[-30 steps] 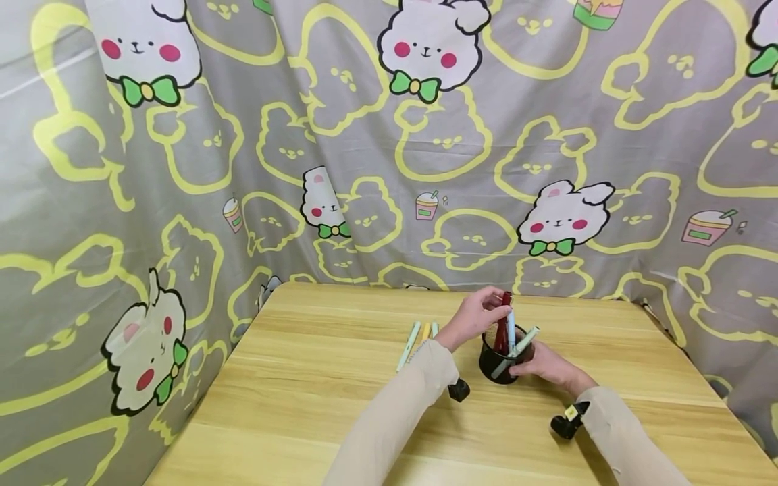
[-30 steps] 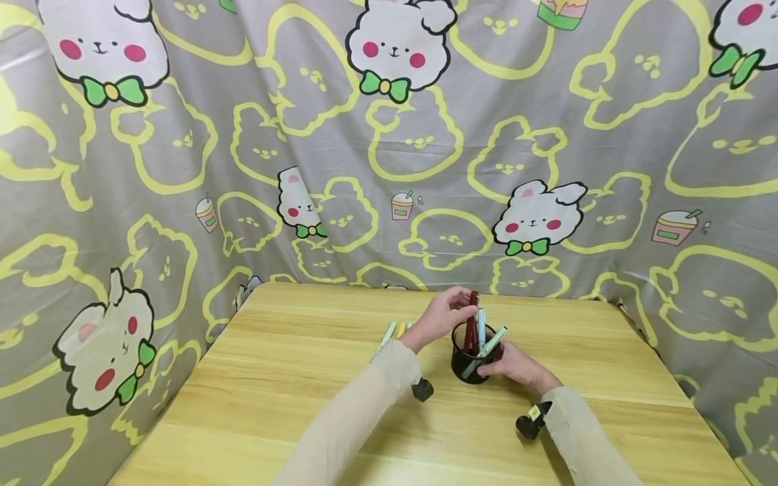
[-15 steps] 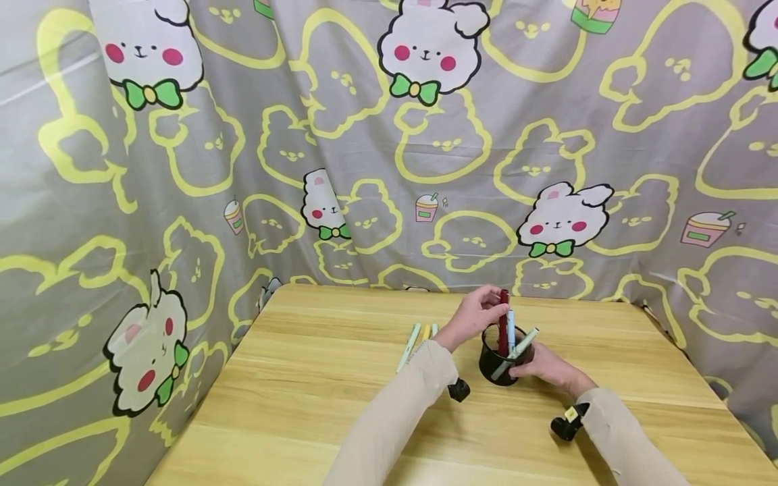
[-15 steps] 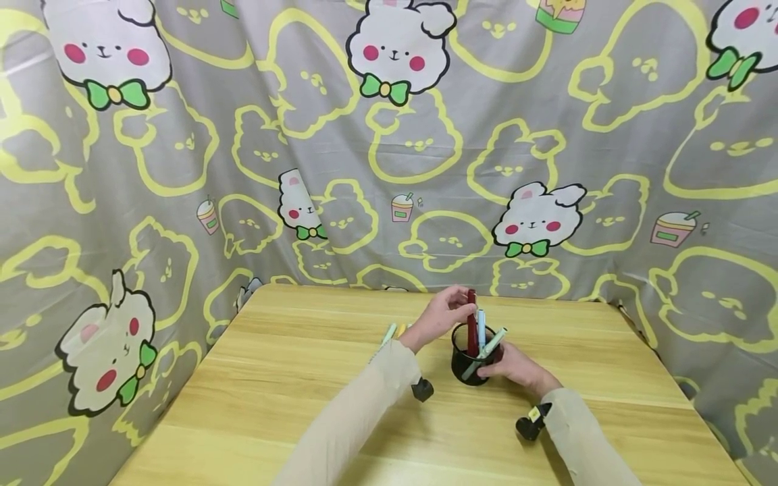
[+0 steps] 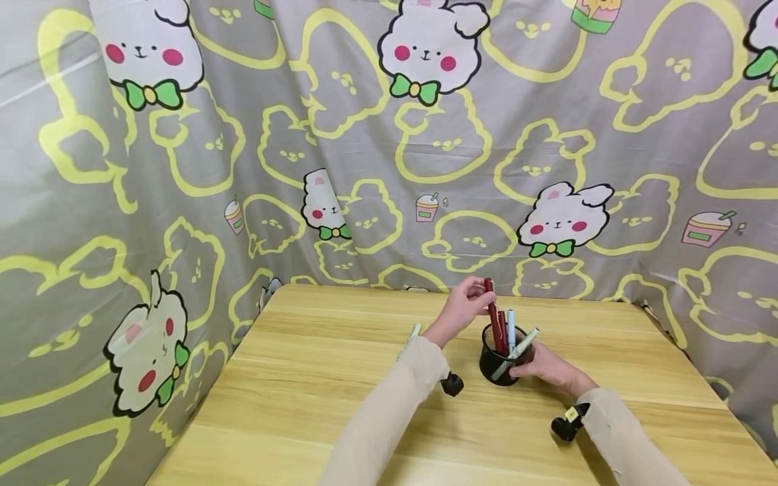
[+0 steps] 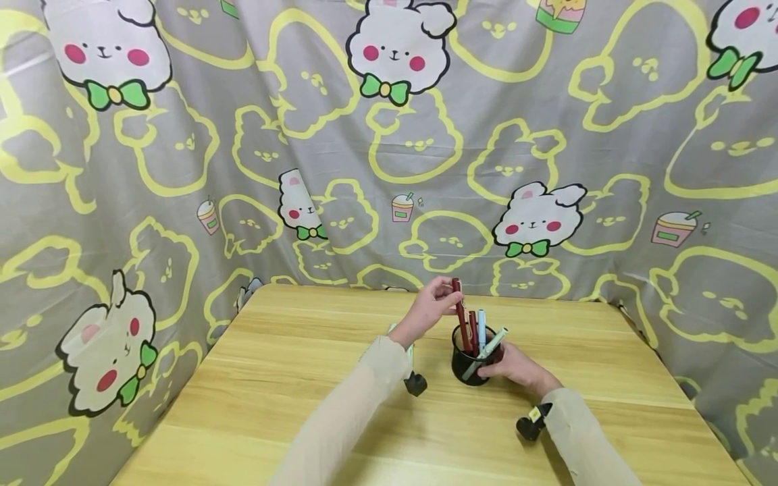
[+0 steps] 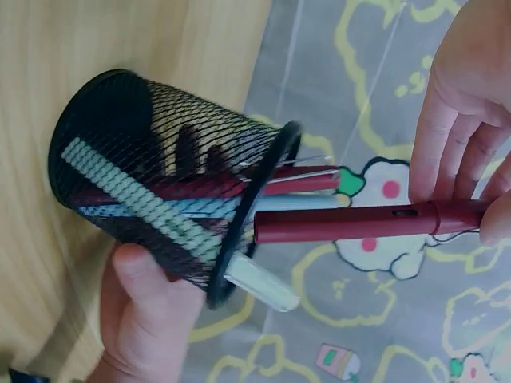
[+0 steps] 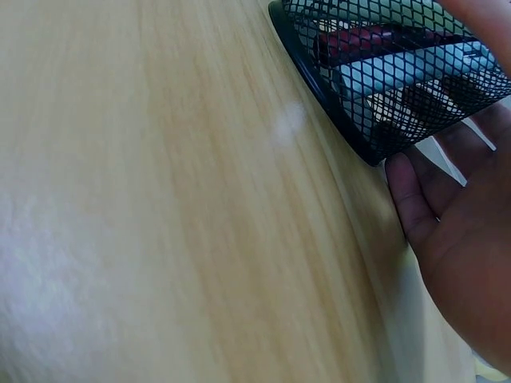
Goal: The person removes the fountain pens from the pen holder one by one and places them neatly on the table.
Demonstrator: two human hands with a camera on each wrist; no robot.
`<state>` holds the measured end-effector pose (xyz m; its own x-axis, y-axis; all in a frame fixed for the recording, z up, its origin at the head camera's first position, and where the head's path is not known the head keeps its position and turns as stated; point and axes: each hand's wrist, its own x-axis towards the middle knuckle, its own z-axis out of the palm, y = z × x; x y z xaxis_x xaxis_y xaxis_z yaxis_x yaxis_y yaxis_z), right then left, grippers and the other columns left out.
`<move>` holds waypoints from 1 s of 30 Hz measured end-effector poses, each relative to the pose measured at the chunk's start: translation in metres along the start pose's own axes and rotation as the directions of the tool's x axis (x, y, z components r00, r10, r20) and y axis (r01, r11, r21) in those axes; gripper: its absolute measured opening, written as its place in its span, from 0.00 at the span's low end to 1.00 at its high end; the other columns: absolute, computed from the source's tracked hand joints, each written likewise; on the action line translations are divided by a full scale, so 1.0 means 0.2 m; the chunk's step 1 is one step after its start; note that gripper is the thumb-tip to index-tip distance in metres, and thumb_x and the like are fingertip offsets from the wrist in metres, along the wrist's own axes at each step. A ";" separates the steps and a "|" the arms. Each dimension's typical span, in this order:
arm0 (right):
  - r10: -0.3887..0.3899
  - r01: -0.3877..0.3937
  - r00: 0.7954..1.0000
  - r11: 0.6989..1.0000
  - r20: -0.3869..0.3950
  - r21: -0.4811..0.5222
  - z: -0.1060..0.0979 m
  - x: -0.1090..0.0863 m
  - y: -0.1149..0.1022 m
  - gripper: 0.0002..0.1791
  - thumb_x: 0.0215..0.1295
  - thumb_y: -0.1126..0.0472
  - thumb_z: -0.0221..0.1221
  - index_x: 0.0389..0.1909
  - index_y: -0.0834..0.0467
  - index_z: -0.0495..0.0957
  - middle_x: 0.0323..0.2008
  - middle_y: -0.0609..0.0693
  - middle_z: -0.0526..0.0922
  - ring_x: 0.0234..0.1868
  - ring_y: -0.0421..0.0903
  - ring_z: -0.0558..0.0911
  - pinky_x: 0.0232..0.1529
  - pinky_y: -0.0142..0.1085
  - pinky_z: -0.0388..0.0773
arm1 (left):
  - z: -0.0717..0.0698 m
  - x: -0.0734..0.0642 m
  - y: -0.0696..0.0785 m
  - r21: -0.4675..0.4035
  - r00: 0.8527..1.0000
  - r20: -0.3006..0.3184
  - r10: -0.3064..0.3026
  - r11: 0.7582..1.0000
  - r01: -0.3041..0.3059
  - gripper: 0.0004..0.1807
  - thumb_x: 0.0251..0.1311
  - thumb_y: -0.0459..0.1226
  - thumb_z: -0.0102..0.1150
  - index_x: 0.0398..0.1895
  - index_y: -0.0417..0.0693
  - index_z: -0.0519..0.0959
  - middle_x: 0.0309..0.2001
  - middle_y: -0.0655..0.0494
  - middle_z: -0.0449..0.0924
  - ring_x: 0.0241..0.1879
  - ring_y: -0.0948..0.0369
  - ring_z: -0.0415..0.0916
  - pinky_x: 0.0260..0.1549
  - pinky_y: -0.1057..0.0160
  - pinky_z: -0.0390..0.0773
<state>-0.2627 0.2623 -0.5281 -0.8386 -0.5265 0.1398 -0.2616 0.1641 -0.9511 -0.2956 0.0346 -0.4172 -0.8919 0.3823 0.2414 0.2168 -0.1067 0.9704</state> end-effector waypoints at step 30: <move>0.045 -0.045 0.999 0.999 -0.028 -0.006 0.00 0.00 0.00 0.49 0.51 0.69 0.68 0.68 0.76 0.47 0.60 0.75 0.64 0.53 0.32 0.72 0.54 0.20 0.63 | -0.77 -0.19 -0.10 0.129 0.963 -0.175 -0.207 0.965 0.230 0.12 0.66 0.34 0.54 0.47 0.35 0.71 0.35 0.48 0.74 0.38 0.50 0.78 0.38 0.55 0.82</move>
<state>-0.2631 0.2613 -0.5289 -0.8624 -0.4954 0.1044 -0.2263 0.1927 -0.9548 -0.3276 -0.1182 -0.4468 -0.9728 0.2296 0.0297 0.0548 0.1035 0.9931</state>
